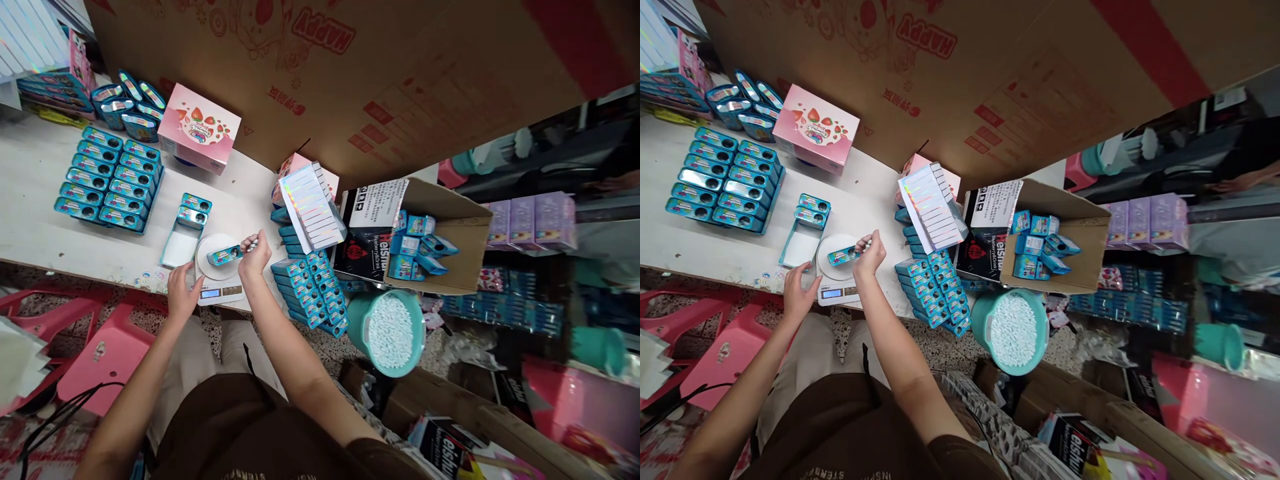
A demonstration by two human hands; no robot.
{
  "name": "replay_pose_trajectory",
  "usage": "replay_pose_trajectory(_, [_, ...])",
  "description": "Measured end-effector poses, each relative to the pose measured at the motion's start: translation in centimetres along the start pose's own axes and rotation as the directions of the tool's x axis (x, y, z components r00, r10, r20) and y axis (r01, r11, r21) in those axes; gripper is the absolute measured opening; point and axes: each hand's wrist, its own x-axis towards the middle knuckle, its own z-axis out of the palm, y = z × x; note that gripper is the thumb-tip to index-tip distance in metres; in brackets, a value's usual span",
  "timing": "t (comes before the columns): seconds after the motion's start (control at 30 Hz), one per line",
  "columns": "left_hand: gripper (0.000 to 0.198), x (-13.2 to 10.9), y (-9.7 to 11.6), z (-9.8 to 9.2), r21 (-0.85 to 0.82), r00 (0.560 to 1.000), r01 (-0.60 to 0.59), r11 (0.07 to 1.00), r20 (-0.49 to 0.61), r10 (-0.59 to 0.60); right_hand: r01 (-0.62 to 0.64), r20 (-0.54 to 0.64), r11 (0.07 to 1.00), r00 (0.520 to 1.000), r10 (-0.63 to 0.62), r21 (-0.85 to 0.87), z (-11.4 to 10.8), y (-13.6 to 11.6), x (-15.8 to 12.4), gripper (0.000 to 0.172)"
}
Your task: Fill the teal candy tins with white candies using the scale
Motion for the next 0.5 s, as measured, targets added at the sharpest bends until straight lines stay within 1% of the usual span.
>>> replay_pose_trajectory(0.07, [0.04,0.0,0.0,0.0,-0.004,1.0,0.003,1.0,-0.002,-0.003,-0.051,0.009,0.998,0.999,0.051,0.025,-0.1,-0.3,0.2,0.037])
replay_pose_trajectory(0.13, [0.039,0.0,0.0,0.0,-0.005,1.0,0.004,1.0,-0.007,-0.004,-0.066,0.024,0.997,0.998,0.065,0.047,-0.1,-0.4,0.4,0.037])
replay_pose_trajectory(0.33, [0.037,-0.1,0.0,0.2,-0.003,1.0,0.003,1.0,-0.014,-0.003,0.062,0.043,0.997,0.997,-0.065,0.053,0.6,0.3,0.5,0.034])
replay_pose_trajectory(0.5, [0.036,-0.4,-0.3,0.2,-0.003,1.0,0.012,1.0,-0.028,-0.012,0.104,0.057,0.995,0.993,-0.104,0.001,0.7,0.8,0.4,0.035])
